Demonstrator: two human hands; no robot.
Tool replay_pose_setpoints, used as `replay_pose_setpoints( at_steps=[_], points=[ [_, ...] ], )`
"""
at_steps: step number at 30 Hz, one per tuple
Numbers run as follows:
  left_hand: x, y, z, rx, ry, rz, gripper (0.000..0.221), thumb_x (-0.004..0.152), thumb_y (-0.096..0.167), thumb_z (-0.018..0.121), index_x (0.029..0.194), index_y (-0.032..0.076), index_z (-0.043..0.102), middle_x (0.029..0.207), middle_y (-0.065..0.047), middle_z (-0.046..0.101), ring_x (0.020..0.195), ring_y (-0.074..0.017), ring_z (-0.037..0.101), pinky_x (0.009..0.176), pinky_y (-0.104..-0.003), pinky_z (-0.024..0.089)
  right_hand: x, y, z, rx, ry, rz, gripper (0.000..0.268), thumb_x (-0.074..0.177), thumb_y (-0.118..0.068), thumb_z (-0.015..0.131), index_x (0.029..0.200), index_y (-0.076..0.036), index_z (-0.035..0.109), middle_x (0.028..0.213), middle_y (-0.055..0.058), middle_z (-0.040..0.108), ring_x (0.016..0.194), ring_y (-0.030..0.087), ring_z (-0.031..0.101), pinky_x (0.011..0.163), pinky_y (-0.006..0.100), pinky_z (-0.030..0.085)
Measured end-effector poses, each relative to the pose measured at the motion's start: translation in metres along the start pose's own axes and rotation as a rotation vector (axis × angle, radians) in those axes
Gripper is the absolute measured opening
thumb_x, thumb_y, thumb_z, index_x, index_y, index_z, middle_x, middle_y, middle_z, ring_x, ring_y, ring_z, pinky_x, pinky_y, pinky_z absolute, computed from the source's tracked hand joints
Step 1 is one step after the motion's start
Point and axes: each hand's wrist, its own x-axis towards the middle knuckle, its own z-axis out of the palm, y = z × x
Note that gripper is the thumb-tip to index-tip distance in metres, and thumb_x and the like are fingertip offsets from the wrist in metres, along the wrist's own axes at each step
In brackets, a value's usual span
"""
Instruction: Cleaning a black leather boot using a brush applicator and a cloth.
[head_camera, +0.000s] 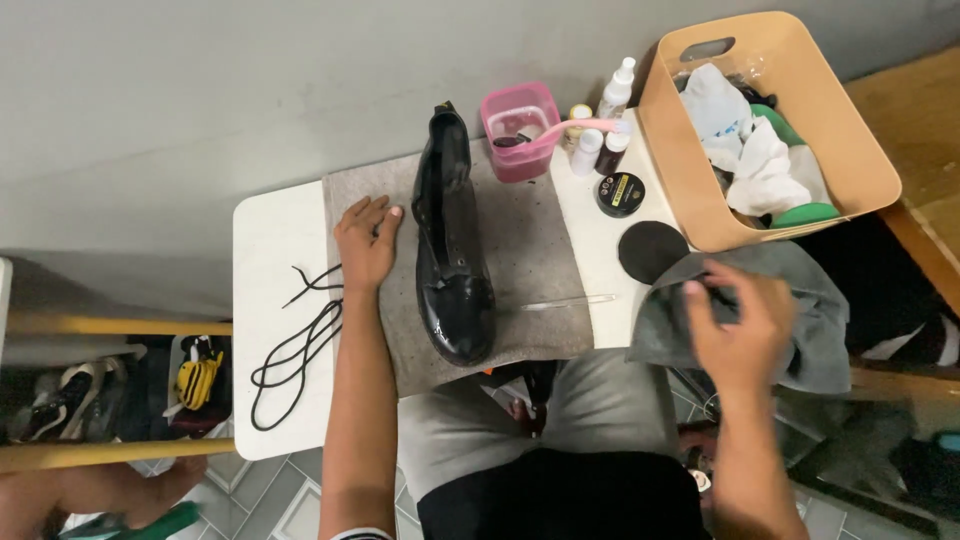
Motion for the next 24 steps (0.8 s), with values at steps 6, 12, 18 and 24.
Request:
replay_pose_setpoints(
  at_steps=[6, 12, 18, 24],
  points=[
    [0.001, -0.012, 0.001, 0.016, -0.009, 0.06, 0.033, 0.101, 0.033, 0.063, 0.107, 0.006, 0.08, 0.121, -0.018, 0.073, 0.129, -0.0413, 0.056, 0.109, -0.049, 0.043, -0.058, 0.084, -0.03, -0.672, -0.047, 0.181, 0.053, 0.1, -0.041, 0.076, 0.133, -0.001, 0.068, 0.128, 0.02, 0.064, 0.112, 0.044, 0.053, 0.079, 0.053, 0.037],
    [0.001, -0.01, 0.001, -0.004, -0.025, 0.027, 0.033, 0.101, 0.034, 0.062, 0.11, 0.008, 0.079, 0.124, -0.015, 0.073, 0.131, -0.039, 0.054, 0.11, -0.047, 0.041, -0.071, 0.136, -0.025, -0.605, -0.138, 0.161, 0.028, 0.099, -0.025, 0.086, 0.106, -0.003, 0.07, 0.11, 0.018, 0.066, 0.105, 0.042, 0.061, 0.079, 0.051, 0.044],
    [0.004, -0.008, -0.001, 0.01, -0.015, 0.046, 0.033, 0.101, 0.033, 0.062, 0.112, 0.007, 0.079, 0.122, -0.016, 0.074, 0.129, -0.0395, 0.056, 0.111, -0.049, 0.04, -0.014, 0.046, -0.05, -0.334, -0.078, 0.308, 0.048, 0.096, -0.034, 0.09, 0.11, 0.0, 0.059, 0.108, 0.016, 0.066, 0.102, 0.035, 0.064, 0.081, 0.046, 0.048],
    [-0.002, -0.004, -0.002, 0.025, -0.003, 0.048, 0.037, 0.101, 0.035, 0.061, 0.112, 0.005, 0.079, 0.12, -0.016, 0.074, 0.128, -0.0378, 0.057, 0.11, -0.047, 0.041, 0.111, -0.023, 0.012, 0.42, -0.027, 0.183, 0.021, 0.103, 0.008, 0.07, 0.12, 0.001, 0.06, 0.104, 0.012, 0.061, 0.081, 0.019, 0.06, 0.072, 0.028, 0.049]
  ],
)
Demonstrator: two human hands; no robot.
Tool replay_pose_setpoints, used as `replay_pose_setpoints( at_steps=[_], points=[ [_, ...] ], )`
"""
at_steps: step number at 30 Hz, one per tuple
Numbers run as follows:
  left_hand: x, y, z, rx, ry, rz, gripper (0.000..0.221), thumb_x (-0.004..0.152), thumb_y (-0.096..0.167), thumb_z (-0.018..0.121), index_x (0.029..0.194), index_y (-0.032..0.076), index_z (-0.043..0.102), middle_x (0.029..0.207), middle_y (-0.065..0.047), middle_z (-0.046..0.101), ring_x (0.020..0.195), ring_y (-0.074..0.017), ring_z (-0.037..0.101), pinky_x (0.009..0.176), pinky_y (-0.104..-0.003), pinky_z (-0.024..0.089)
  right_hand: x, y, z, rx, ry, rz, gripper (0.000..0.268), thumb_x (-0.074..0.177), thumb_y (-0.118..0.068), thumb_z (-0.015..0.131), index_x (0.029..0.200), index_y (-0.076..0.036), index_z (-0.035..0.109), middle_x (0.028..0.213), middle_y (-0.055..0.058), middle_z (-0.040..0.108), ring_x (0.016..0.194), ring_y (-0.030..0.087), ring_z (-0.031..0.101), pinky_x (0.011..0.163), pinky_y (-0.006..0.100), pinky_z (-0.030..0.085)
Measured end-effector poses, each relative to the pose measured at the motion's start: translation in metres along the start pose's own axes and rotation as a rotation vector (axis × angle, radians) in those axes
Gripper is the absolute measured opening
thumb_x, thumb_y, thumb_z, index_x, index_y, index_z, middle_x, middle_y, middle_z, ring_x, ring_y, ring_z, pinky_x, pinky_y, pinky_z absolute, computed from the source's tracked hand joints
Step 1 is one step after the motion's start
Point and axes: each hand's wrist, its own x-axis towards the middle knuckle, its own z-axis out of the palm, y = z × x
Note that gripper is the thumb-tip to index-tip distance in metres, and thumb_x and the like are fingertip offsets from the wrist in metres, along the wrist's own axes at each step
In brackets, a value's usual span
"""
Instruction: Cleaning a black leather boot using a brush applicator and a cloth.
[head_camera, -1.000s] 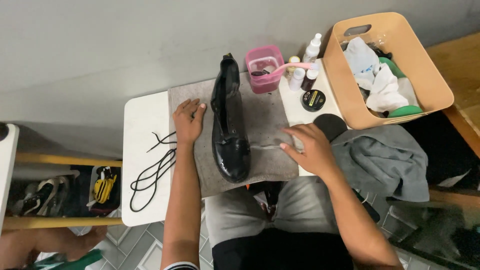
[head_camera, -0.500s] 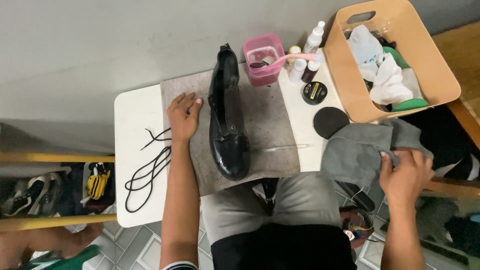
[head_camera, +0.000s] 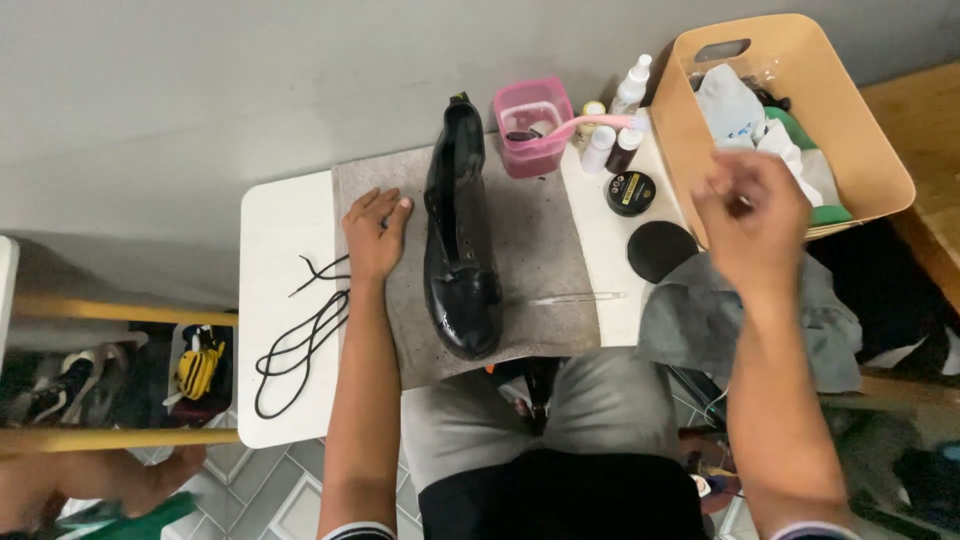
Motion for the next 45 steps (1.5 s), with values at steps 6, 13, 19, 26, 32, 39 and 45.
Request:
replay_pose_setpoints(
  at_steps=[6, 13, 19, 26, 32, 39, 45],
  points=[
    [0.003, 0.006, -0.001, -0.004, 0.034, 0.016, 0.039, 0.1, 0.037, 0.06, 0.11, 0.004, 0.079, 0.116, -0.018, 0.075, 0.126, -0.0386, 0.059, 0.108, -0.049, 0.043, 0.133, 0.05, 0.083, -0.136, -0.328, 0.327, 0.031, 0.087, 0.002, 0.056, 0.118, -0.003, 0.061, 0.108, 0.014, 0.066, 0.053, 0.022, 0.065, 0.043, 0.034, 0.052],
    [0.003, -0.001, 0.002, 0.024, 0.035, 0.009, 0.042, 0.1, 0.039, 0.059, 0.113, 0.003, 0.078, 0.116, -0.016, 0.075, 0.125, -0.0366, 0.059, 0.108, -0.046, 0.044, 0.158, 0.144, 0.112, -0.349, -0.124, 0.08, 0.026, 0.09, -0.023, 0.081, 0.101, -0.006, 0.063, 0.097, 0.012, 0.071, 0.085, 0.032, 0.066, 0.07, 0.044, 0.048],
    [0.003, 0.003, 0.0, -0.01, 0.036, -0.02, 0.039, 0.1, 0.036, 0.062, 0.112, 0.003, 0.078, 0.114, -0.016, 0.076, 0.124, -0.0343, 0.06, 0.107, -0.043, 0.046, 0.091, 0.039, 0.02, 0.256, 0.235, -0.219, 0.031, 0.087, 0.004, 0.054, 0.117, -0.003, 0.057, 0.112, 0.011, 0.056, 0.104, 0.024, 0.056, 0.092, 0.037, 0.047],
    [0.003, 0.037, -0.012, -0.055, 0.025, -0.158, 0.03, 0.106, 0.031, 0.065, 0.102, 0.004, 0.08, 0.116, -0.015, 0.075, 0.129, -0.0369, 0.058, 0.114, -0.046, 0.042, -0.055, 0.0, 0.044, 1.337, -0.484, 0.214, 0.032, 0.063, -0.015, 0.06, 0.091, -0.001, 0.055, 0.071, 0.014, 0.054, 0.063, 0.032, 0.061, 0.061, 0.043, 0.051],
    [0.0, 0.028, -0.005, -0.067, 0.039, -0.124, 0.031, 0.106, 0.028, 0.066, 0.1, 0.001, 0.079, 0.116, -0.019, 0.074, 0.127, -0.0417, 0.058, 0.113, -0.052, 0.041, -0.082, -0.002, 0.076, 1.74, -0.848, 0.47, 0.034, 0.08, -0.039, 0.06, 0.082, -0.005, 0.055, 0.065, 0.013, 0.053, 0.058, 0.029, 0.057, 0.062, 0.046, 0.047],
    [0.0, 0.027, -0.005, -0.045, 0.049, -0.098, 0.029, 0.105, 0.026, 0.067, 0.098, 0.001, 0.079, 0.114, -0.019, 0.074, 0.125, -0.0409, 0.059, 0.112, -0.051, 0.042, -0.086, 0.006, 0.088, 1.438, -0.76, 0.44, 0.087, 0.096, -0.077, 0.032, 0.065, 0.0, 0.059, 0.052, 0.015, 0.052, 0.043, 0.027, 0.056, 0.048, 0.041, 0.046],
    [0.0, 0.009, 0.0, -0.028, 0.057, -0.064, 0.029, 0.104, 0.028, 0.068, 0.096, 0.003, 0.08, 0.112, -0.016, 0.076, 0.123, -0.0389, 0.061, 0.111, -0.049, 0.044, -0.084, -0.032, 0.103, 0.464, -0.767, 0.364, 0.059, 0.097, -0.048, 0.057, 0.059, -0.005, 0.067, 0.045, 0.01, 0.059, 0.043, 0.021, 0.06, 0.047, 0.031, 0.047]
  ],
)
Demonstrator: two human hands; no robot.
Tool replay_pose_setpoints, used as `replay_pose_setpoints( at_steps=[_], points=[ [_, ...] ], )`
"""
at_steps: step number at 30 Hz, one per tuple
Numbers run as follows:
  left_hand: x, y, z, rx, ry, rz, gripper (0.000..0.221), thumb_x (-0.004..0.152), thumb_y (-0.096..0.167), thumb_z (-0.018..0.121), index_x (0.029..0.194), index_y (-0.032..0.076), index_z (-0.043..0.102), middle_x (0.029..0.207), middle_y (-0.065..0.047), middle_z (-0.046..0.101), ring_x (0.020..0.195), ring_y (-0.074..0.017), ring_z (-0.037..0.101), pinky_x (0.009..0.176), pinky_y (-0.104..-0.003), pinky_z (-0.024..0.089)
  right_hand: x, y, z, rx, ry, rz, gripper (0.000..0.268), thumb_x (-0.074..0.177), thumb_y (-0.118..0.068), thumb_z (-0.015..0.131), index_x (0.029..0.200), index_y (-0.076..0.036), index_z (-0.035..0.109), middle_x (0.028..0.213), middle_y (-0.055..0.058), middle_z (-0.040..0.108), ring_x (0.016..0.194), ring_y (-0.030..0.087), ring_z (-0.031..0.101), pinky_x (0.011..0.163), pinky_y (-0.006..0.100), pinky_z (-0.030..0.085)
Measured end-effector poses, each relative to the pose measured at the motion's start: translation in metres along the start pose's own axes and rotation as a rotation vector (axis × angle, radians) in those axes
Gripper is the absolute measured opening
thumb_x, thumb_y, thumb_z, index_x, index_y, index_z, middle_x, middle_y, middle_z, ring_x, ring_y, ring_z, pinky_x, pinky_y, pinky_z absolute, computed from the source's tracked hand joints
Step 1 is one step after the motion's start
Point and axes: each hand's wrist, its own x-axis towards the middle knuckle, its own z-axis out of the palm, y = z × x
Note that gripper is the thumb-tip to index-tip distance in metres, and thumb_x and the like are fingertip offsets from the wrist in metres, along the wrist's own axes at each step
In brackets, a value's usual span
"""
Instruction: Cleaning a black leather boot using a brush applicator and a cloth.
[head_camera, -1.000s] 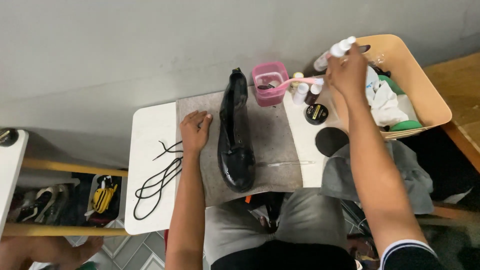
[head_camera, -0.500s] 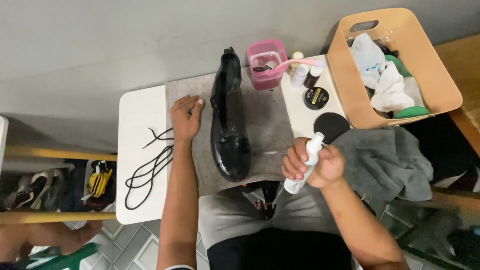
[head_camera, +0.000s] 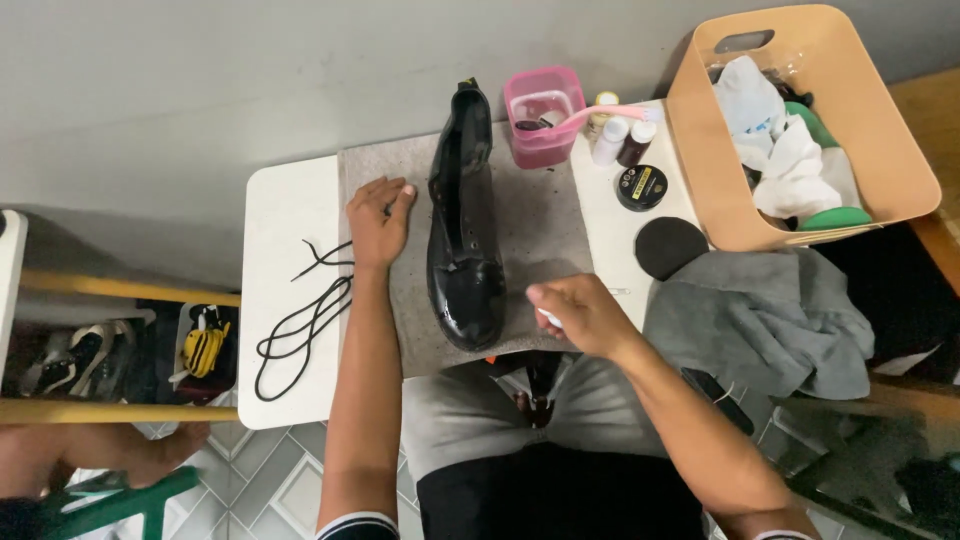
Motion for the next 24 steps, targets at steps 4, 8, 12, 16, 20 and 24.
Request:
replay_pose_setpoints(
  at_steps=[4, 8, 12, 16, 20, 24],
  points=[
    [0.0, 0.004, -0.002, -0.01, 0.014, 0.004, 0.028, 0.104, 0.028, 0.069, 0.095, 0.003, 0.08, 0.109, -0.015, 0.076, 0.12, -0.0383, 0.063, 0.109, -0.048, 0.046, 0.011, -0.015, 0.013, -0.501, -0.04, 0.17, 0.068, 0.095, -0.064, 0.05, 0.057, -0.009, 0.067, 0.049, 0.016, 0.064, 0.056, 0.036, 0.067, 0.061, 0.042, 0.05],
    [0.001, 0.007, -0.003, -0.063, 0.013, -0.051, 0.027, 0.104, 0.028, 0.068, 0.096, 0.005, 0.08, 0.111, -0.015, 0.076, 0.123, -0.0369, 0.061, 0.112, -0.047, 0.043, 0.014, -0.017, 0.018, -0.543, -0.049, 0.19, 0.068, 0.095, -0.061, 0.048, 0.055, -0.009, 0.064, 0.049, 0.017, 0.064, 0.057, 0.035, 0.067, 0.063, 0.041, 0.051],
    [0.0, 0.014, -0.01, -0.233, 0.067, -0.185, 0.029, 0.106, 0.029, 0.062, 0.097, 0.007, 0.079, 0.115, -0.012, 0.075, 0.125, -0.0328, 0.06, 0.115, -0.047, 0.04, 0.014, -0.017, 0.019, -0.555, -0.077, 0.203, 0.071, 0.095, -0.065, 0.045, 0.055, -0.01, 0.065, 0.051, 0.016, 0.065, 0.06, 0.037, 0.068, 0.065, 0.042, 0.051],
    [-0.002, 0.018, -0.019, -0.33, 0.1, -0.274, 0.03, 0.106, 0.031, 0.058, 0.1, 0.01, 0.079, 0.118, -0.011, 0.073, 0.127, -0.0304, 0.058, 0.116, -0.047, 0.039, 0.008, -0.016, 0.022, -0.637, -0.145, 0.206, 0.075, 0.095, -0.07, 0.042, 0.058, -0.011, 0.069, 0.058, 0.012, 0.071, 0.063, 0.033, 0.071, 0.065, 0.039, 0.052],
    [-0.005, 0.03, -0.025, -0.412, 0.142, -0.302, 0.033, 0.106, 0.032, 0.056, 0.097, 0.01, 0.079, 0.115, -0.014, 0.074, 0.121, -0.0291, 0.062, 0.111, -0.043, 0.041, 0.01, -0.03, 0.03, -0.64, -0.156, 0.211, 0.075, 0.092, -0.071, 0.042, 0.055, -0.009, 0.065, 0.056, 0.014, 0.068, 0.064, 0.039, 0.069, 0.064, 0.043, 0.051],
    [-0.003, 0.031, -0.025, -0.524, 0.199, -0.374, 0.038, 0.107, 0.034, 0.051, 0.096, 0.01, 0.079, 0.116, -0.014, 0.073, 0.118, -0.0261, 0.062, 0.109, -0.042, 0.042, 0.027, -0.038, 0.035, -0.647, -0.15, 0.18, 0.073, 0.095, -0.069, 0.046, 0.048, -0.014, 0.053, 0.044, 0.007, 0.056, 0.049, 0.027, 0.059, 0.056, 0.036, 0.045]
  ],
)
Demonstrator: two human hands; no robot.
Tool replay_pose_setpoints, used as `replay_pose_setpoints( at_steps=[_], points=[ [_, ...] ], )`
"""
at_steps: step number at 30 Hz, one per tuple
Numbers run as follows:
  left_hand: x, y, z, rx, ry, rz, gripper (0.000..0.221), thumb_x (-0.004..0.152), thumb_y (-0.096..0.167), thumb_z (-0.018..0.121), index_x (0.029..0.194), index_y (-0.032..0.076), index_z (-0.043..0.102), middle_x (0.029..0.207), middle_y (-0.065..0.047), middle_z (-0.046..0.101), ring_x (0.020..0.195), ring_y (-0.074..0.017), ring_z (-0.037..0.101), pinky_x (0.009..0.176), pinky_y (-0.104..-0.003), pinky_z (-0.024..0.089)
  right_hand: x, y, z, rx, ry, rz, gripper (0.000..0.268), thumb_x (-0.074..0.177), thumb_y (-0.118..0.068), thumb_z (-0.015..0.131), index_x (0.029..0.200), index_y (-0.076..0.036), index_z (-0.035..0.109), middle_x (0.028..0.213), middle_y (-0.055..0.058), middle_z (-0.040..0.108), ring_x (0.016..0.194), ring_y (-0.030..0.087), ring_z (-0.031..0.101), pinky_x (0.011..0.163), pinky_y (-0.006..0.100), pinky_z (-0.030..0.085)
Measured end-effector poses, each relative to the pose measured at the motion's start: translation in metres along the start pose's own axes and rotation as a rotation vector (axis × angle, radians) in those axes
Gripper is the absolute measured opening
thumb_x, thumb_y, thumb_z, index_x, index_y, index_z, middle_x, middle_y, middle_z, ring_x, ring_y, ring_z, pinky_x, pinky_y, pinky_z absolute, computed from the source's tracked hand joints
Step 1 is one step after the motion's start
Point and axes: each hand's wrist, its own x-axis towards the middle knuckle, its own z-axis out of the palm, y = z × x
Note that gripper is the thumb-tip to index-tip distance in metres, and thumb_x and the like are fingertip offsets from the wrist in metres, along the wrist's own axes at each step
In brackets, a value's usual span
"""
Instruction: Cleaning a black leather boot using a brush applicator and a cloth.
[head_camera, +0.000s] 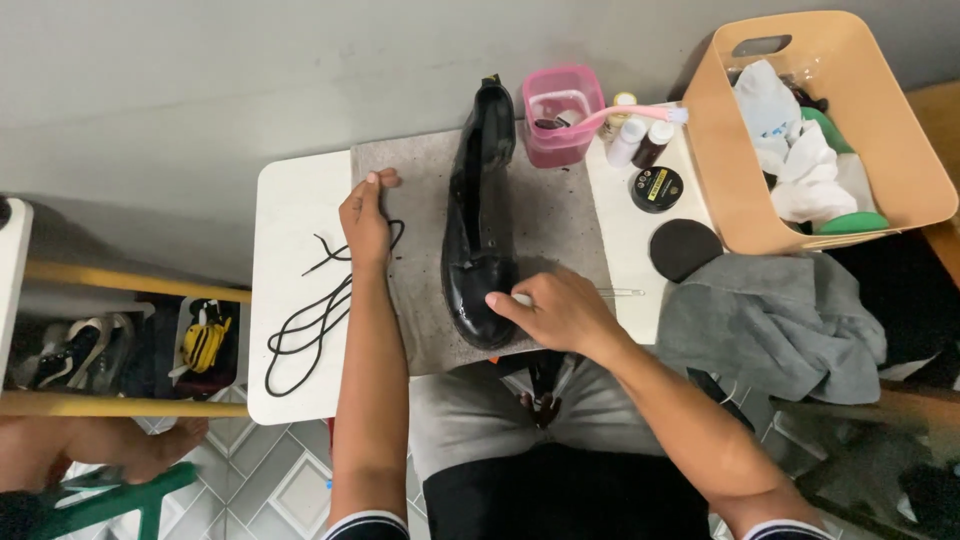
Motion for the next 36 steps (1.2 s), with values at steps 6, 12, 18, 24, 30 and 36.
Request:
replay_pose_setpoints(
  at_steps=[6, 12, 18, 24, 30, 36],
  points=[
    [0.002, -0.001, -0.003, -0.089, 0.046, -0.032, 0.042, 0.107, 0.036, 0.048, 0.097, 0.007, 0.078, 0.117, -0.013, 0.073, 0.114, -0.0217, 0.061, 0.104, -0.034, 0.045, 0.014, -0.012, -0.005, 0.0, 0.026, -0.004, 0.07, 0.097, -0.063, 0.047, 0.049, -0.013, 0.056, 0.045, 0.008, 0.057, 0.047, 0.027, 0.057, 0.053, 0.036, 0.043],
    [0.006, -0.008, -0.003, -0.108, 0.046, -0.036, 0.042, 0.107, 0.037, 0.05, 0.098, 0.007, 0.078, 0.114, -0.01, 0.074, 0.112, -0.0188, 0.061, 0.102, -0.031, 0.046, 0.003, 0.017, -0.002, 0.012, 0.008, 0.06, 0.07, 0.095, -0.066, 0.049, 0.055, -0.01, 0.066, 0.051, 0.014, 0.064, 0.056, 0.034, 0.065, 0.059, 0.04, 0.049],
    [0.004, -0.009, -0.001, -0.07, 0.024, -0.023, 0.04, 0.107, 0.037, 0.051, 0.098, 0.009, 0.078, 0.113, -0.008, 0.074, 0.11, -0.0172, 0.06, 0.101, -0.031, 0.045, -0.025, 0.015, -0.012, 0.017, -0.026, 0.099, 0.062, 0.093, -0.058, 0.053, 0.058, -0.01, 0.071, 0.057, 0.014, 0.07, 0.065, 0.036, 0.071, 0.066, 0.041, 0.052],
    [0.001, -0.009, -0.001, -0.04, 0.005, -0.013, 0.038, 0.107, 0.035, 0.053, 0.097, 0.009, 0.078, 0.112, -0.011, 0.074, 0.113, -0.021, 0.062, 0.104, -0.036, 0.043, -0.01, 0.047, -0.015, 0.221, 0.134, 0.134, 0.059, 0.095, -0.054, 0.056, 0.056, -0.01, 0.067, 0.052, 0.01, 0.066, 0.056, 0.027, 0.067, 0.06, 0.036, 0.051],
    [0.002, -0.015, 0.001, 0.033, -0.022, 0.031, 0.031, 0.105, 0.031, 0.058, 0.097, 0.009, 0.078, 0.113, -0.014, 0.073, 0.116, -0.0256, 0.062, 0.108, -0.04, 0.041, 0.014, 0.082, -0.016, 0.592, 0.133, 0.081, 0.06, 0.096, -0.047, 0.056, 0.055, -0.004, 0.065, 0.044, 0.012, 0.056, 0.042, 0.02, 0.059, 0.047, 0.03, 0.052],
    [0.0, -0.01, 0.002, 0.093, -0.027, 0.044, 0.03, 0.105, 0.033, 0.059, 0.096, 0.011, 0.079, 0.112, -0.012, 0.073, 0.118, -0.0267, 0.062, 0.11, -0.041, 0.041, 0.023, 0.11, -0.051, 0.746, 0.353, -0.129, 0.043, 0.097, -0.04, 0.052, 0.078, -0.005, 0.068, 0.061, 0.01, 0.062, 0.057, 0.018, 0.063, 0.055, 0.031, 0.052]
  ],
)
